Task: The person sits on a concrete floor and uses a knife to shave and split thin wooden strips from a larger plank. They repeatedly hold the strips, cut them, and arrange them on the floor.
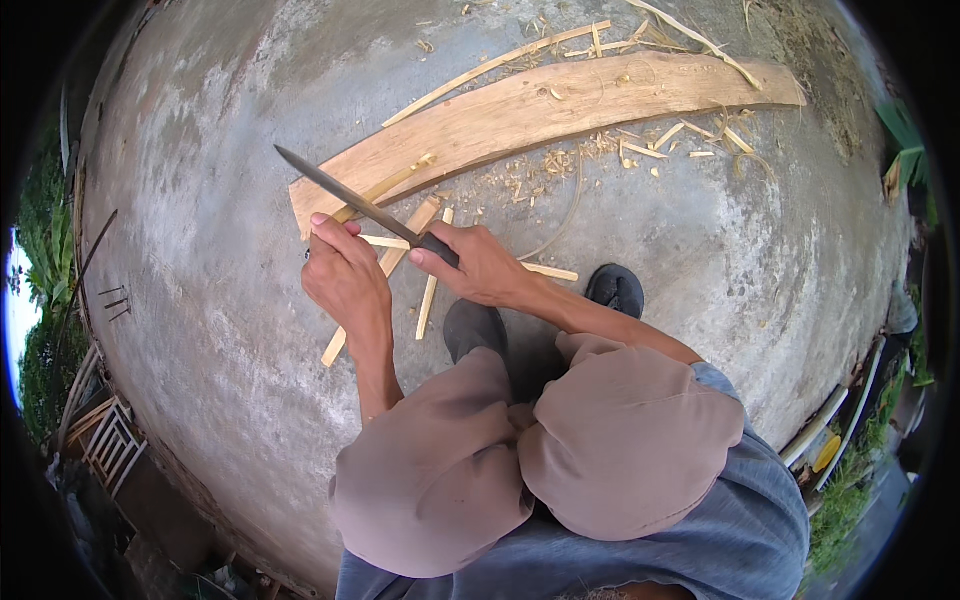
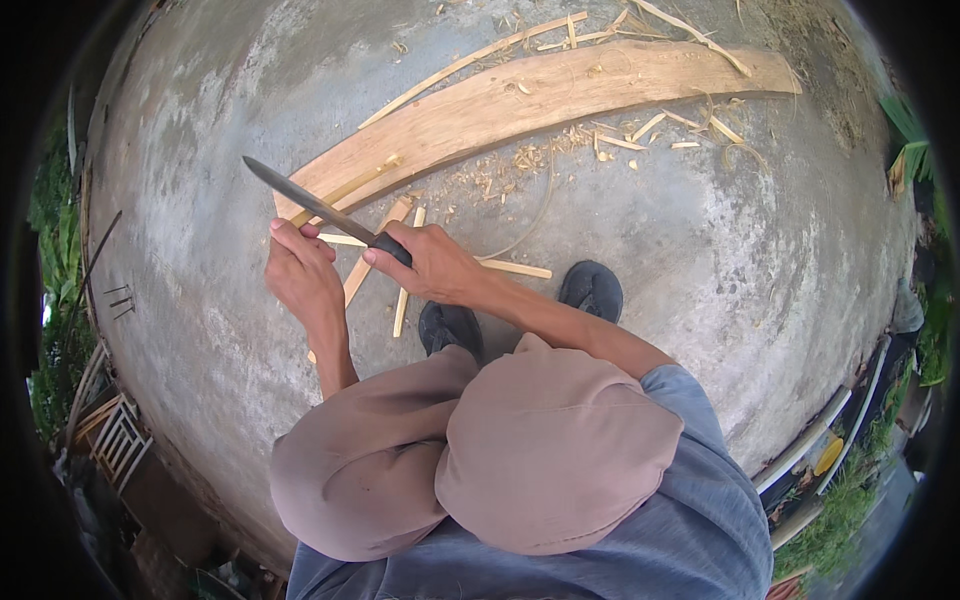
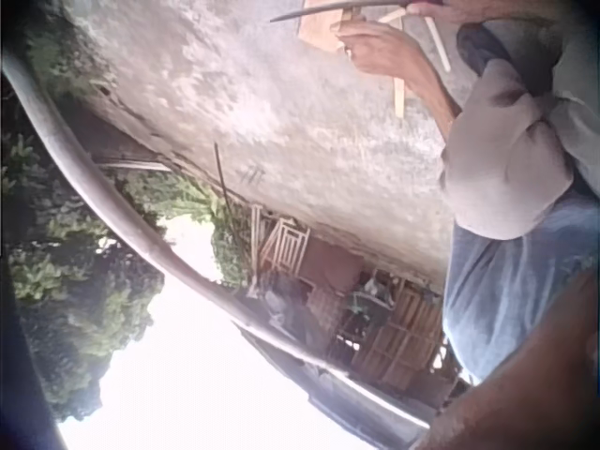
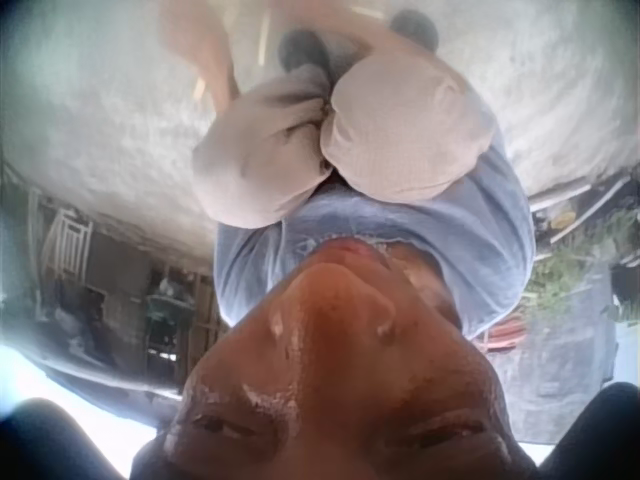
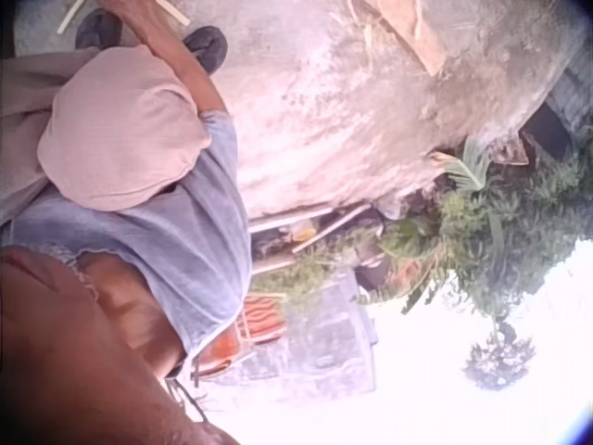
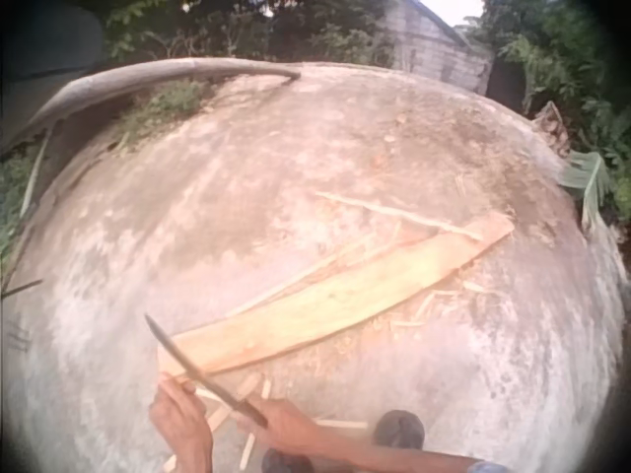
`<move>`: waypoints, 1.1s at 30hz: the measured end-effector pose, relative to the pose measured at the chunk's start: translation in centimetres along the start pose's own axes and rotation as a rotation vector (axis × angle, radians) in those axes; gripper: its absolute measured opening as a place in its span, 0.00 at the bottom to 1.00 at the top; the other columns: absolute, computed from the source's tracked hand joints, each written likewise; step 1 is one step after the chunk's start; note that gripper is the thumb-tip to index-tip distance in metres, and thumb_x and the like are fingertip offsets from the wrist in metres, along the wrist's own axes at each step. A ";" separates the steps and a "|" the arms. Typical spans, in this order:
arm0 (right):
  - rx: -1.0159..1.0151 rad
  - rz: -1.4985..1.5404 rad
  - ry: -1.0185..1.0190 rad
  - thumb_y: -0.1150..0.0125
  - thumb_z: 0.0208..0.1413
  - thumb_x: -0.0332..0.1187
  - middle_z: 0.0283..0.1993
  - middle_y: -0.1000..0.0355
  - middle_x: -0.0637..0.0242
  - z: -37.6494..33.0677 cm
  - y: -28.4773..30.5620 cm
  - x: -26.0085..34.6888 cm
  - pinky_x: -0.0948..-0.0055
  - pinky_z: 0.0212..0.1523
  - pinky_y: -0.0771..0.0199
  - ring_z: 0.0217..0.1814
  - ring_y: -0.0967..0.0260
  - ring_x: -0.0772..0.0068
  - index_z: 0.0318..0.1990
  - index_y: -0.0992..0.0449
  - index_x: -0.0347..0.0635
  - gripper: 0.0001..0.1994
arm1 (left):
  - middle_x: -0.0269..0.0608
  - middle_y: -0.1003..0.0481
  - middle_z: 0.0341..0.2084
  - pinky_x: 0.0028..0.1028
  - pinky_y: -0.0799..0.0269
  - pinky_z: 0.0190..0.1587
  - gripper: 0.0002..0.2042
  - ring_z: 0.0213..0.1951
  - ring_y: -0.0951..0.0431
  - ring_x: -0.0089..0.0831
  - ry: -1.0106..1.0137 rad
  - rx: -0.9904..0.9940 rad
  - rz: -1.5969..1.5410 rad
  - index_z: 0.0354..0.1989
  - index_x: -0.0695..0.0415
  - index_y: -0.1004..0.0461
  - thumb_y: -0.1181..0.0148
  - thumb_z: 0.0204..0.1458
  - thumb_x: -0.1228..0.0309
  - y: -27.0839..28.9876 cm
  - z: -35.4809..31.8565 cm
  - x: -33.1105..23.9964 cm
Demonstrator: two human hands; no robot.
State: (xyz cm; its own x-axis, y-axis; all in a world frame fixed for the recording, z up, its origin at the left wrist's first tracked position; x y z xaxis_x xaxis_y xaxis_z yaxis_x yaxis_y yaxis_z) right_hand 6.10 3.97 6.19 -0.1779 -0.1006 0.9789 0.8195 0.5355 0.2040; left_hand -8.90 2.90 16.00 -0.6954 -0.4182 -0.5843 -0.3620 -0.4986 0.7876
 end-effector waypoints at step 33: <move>0.007 0.028 -0.421 0.41 0.64 0.56 0.25 0.24 0.49 -0.6 2.6 -5.7 0.54 0.31 0.25 0.23 0.24 0.49 0.43 0.24 0.28 0.30 | 0.42 0.27 0.20 0.36 0.31 0.28 0.13 0.23 0.25 0.37 -0.143 0.373 0.001 0.45 0.58 0.24 0.56 0.73 0.65 1.7 -4.6 3.2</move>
State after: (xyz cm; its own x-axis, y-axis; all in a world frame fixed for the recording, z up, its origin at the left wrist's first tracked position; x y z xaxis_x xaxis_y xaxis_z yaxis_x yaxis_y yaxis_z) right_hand 9.60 5.45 1.12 -0.3636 0.2649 0.8931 0.8239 0.5388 0.1757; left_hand -8.85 -2.81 14.51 -0.7658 -0.2954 -0.5713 -0.5437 -0.1770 0.8204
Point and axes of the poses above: each hand's wrist, its own z-axis towards the middle knuckle, its own y-axis out of the back of the hand, x = y × z, the point moved 5 cm from there along z, towards the middle knuckle
